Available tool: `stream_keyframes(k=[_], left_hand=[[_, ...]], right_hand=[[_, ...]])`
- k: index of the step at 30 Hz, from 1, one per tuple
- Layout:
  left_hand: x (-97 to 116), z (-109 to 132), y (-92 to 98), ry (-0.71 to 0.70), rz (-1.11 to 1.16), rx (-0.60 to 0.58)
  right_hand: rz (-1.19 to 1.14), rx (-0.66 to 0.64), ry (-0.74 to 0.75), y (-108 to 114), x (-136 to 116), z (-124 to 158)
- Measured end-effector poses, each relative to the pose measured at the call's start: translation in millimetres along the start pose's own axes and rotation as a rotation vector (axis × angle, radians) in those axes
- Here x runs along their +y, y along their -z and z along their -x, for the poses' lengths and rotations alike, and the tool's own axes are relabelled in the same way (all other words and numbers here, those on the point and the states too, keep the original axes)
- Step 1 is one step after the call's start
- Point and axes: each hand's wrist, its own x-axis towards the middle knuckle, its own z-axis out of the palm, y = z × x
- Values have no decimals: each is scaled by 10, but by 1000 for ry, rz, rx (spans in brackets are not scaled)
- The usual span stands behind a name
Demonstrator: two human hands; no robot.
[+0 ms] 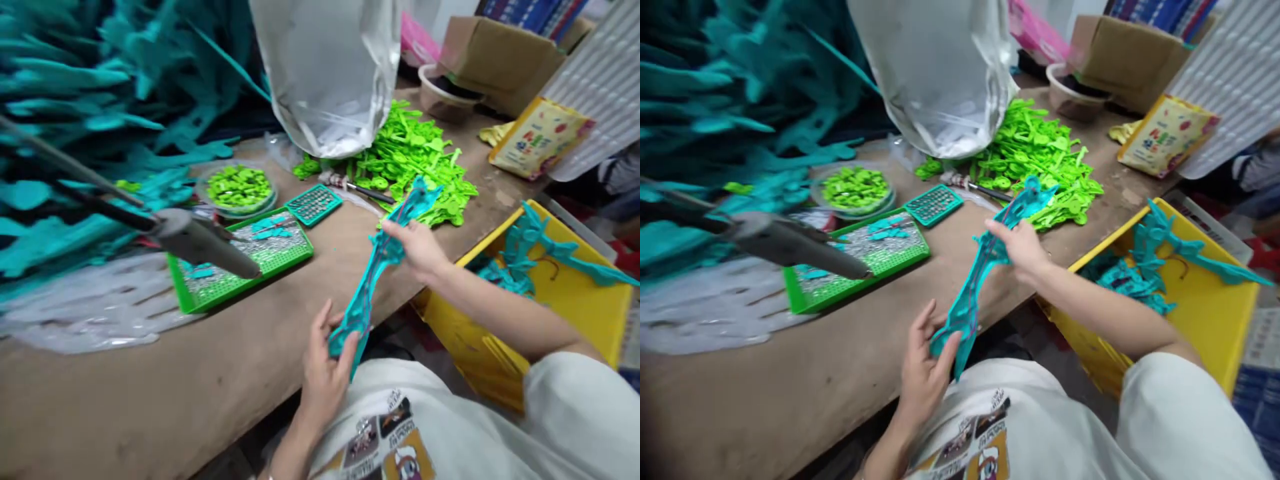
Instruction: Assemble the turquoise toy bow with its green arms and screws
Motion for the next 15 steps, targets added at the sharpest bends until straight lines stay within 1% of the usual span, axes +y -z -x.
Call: stream_keyframes(k=[1, 2, 3, 5, 6, 8, 9, 11, 12, 13, 14, 15], left_hand=[[-73, 12, 159, 55, -23, 79], [-152, 25, 362, 92, -51, 123], [-235, 38, 598, 147, -54, 116], [-396, 62, 1113, 275, -31, 38], [-473, 70, 1362, 319, -43, 7], [-613, 73, 1782, 347, -188, 2], [-676, 68, 1941, 355, -276, -4], [-784, 54, 2154, 334, -438, 41], [-826, 50, 2215, 303, -506, 61], [-859, 49, 2254, 261, -559, 78], [-882, 53, 2273, 211, -602, 87], [-895, 60, 2278, 155, -636, 95]], right_hand=[[-63, -37, -77, -184, 167, 60], [-126, -72, -132, -332, 320, 115], [-177, -102, -190, -449, 459, 167], [-213, -174, -323, -613, 695, 277], [-213, -217, -402, -664, 788, 335], [-197, -297, -544, -709, 913, 441], [-174, -346, -611, -706, 939, 476], [-88, -479, -721, -660, 914, 468], [-14, -566, -729, -625, 869, 409], [78, -648, -671, -590, 808, 308], [184, -696, -541, -558, 739, 162], [309, -716, -337, -536, 670, -26]])
